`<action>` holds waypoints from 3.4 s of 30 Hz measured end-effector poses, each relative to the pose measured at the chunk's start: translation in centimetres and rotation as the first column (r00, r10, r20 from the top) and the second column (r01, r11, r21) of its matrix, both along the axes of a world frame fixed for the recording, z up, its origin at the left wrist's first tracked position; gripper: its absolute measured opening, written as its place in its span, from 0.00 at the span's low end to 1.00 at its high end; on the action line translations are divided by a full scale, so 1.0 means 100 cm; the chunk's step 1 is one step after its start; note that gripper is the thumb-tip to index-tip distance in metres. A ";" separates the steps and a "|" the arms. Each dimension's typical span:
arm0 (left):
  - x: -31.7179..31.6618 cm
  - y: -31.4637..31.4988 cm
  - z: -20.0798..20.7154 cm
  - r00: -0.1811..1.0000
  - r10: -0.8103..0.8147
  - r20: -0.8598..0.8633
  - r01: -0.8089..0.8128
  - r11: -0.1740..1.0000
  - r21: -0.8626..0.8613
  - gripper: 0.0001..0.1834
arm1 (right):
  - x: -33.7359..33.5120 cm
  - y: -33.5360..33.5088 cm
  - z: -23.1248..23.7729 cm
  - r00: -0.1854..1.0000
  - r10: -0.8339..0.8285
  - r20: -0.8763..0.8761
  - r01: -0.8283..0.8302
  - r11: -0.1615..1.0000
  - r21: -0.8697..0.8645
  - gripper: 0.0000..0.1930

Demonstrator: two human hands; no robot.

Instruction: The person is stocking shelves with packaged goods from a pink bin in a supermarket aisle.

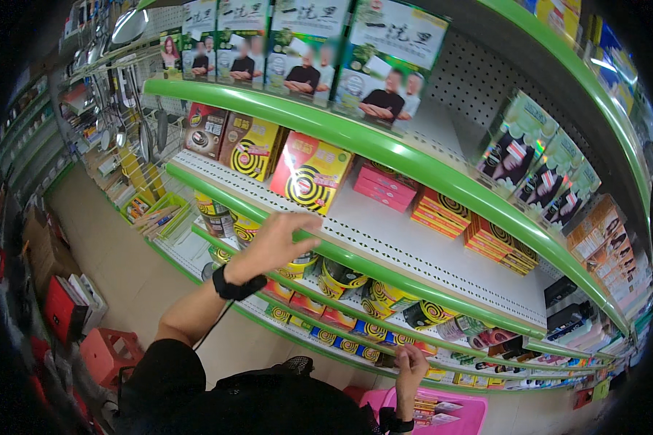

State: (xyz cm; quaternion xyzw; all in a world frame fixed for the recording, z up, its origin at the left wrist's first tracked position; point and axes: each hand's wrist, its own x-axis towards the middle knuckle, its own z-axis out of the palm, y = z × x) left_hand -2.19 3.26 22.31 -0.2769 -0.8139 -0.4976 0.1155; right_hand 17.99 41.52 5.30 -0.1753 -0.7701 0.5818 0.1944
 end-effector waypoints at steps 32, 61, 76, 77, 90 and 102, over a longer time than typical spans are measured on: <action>-0.053 -0.062 0.079 0.859 -0.107 -0.501 -0.197 0.834 -0.516 0.17 | -0.056 -0.158 0.133 0.673 0.701 0.236 -0.723 0.557 0.408 0.16; 0.053 0.201 -0.040 0.269 -0.963 -0.016 0.649 0.194 -0.735 0.20 | 0.069 -0.062 0.137 0.960 -0.009 0.281 -0.036 0.988 0.153 0.24; 0.128 0.343 -0.090 -0.090 -0.996 -0.014 0.630 -0.046 -0.775 0.18 | 0.126 -0.029 0.064 0.829 -0.192 0.525 0.158 0.981 0.110 0.21; 0.131 0.352 -0.097 -0.118 -0.993 0.020 0.641 -0.092 -0.762 0.16 | 0.128 -0.027 0.060 0.827 -0.193 0.528 0.163 0.981 0.104 0.21; 0.148 0.405 -0.124 0.248 -0.948 0.199 0.828 0.101 -0.551 0.33 | 0.176 0.054 -0.068 0.575 -0.443 0.688 0.692 0.712 -0.120 0.18; 0.128 0.383 -0.161 0.230 -0.807 0.544 0.811 -0.150 -0.565 0.29 | 0.154 0.157 -0.304 0.234 -0.648 0.724 0.971 0.111 -0.214 0.23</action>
